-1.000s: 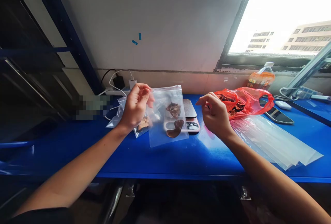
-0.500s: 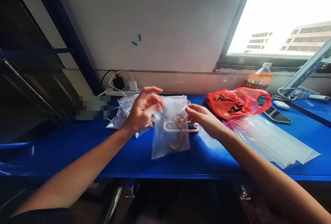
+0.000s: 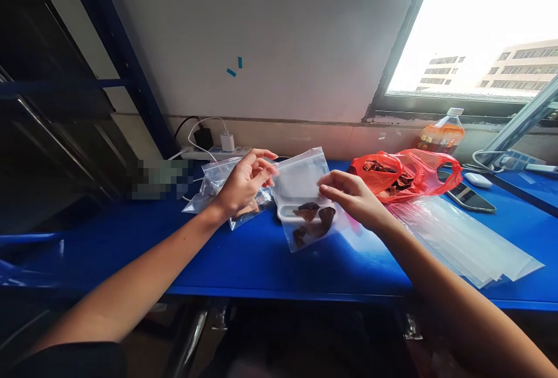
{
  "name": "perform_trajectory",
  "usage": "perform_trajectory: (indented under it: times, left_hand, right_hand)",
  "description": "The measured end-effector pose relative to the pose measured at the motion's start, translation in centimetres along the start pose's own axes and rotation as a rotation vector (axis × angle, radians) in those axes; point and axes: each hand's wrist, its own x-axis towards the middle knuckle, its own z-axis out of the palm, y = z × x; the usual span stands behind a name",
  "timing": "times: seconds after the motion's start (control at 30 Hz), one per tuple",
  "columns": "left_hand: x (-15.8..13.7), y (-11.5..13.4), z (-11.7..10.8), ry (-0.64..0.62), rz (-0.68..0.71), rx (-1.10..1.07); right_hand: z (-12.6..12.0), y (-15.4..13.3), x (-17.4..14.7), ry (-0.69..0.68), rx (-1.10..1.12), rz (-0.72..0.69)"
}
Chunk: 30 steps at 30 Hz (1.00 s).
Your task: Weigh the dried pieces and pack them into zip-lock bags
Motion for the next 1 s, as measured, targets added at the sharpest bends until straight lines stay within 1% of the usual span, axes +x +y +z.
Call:
perform_trajectory:
  times: [0.1,0.27,0.4,0.53,0.57,0.6,0.63,0.7,0.77,0.8,0.87,1.0]
  left_hand:
    - [-0.1,0.4,0.1,0.003,0.008,-0.001]
    - [-0.1,0.4,0.0,0.014,-0.024,-0.009]
    - [-0.1,0.3,0.0,0.015,-0.060,-0.039]
    - [-0.2,0.5,0.0,0.014,-0.098,-0.027]
    - [-0.2,0.5,0.0,0.015,-0.101,-0.022]
    - [-0.3,0.5,0.0,0.016,-0.101,-0.016]
    - [-0.3,0.5,0.0,0.015,-0.097,-0.006]
    - [-0.4,0.5,0.1,0.008,-0.072,0.036]
    - [-0.7,0.4,0.4,-0.007,-0.028,0.116]
    - [-0.9,0.3,0.6,-0.017,-0.003,0.172]
    - [-1.5,0.1,1.2,-0.042,0.055,0.292]
    - [-2.9,-0.2,2.7,-0.117,0.261,0.454]
  right_hand:
    - [0.3,0.4,0.2,0.000,0.045,0.030]
    - [0.6,0.1,0.0,0.002,0.141,0.104]
    - [0.8,0.2,0.0,0.076,0.146,0.091]
    - [1.0,0.8,0.2,0.041,0.148,0.079]
    - [1.1,1.0,0.2,0.052,0.126,0.062]
    - [1.2,1.1,0.2,0.095,0.082,0.033]
    - [1.3,1.2,0.2,0.165,0.012,-0.009]
    - [1.6,1.4,0.3,0.337,-0.183,-0.142]
    - [1.9,1.3,0.3,0.445,-0.390,-0.300]
    - [2.2,1.1,0.2,0.456,-0.471,-0.368]
    - [2.8,0.6,0.0,0.419,-0.581,-0.453]
    - [4.1,-0.5,-0.7,0.224,-0.655,-0.502]
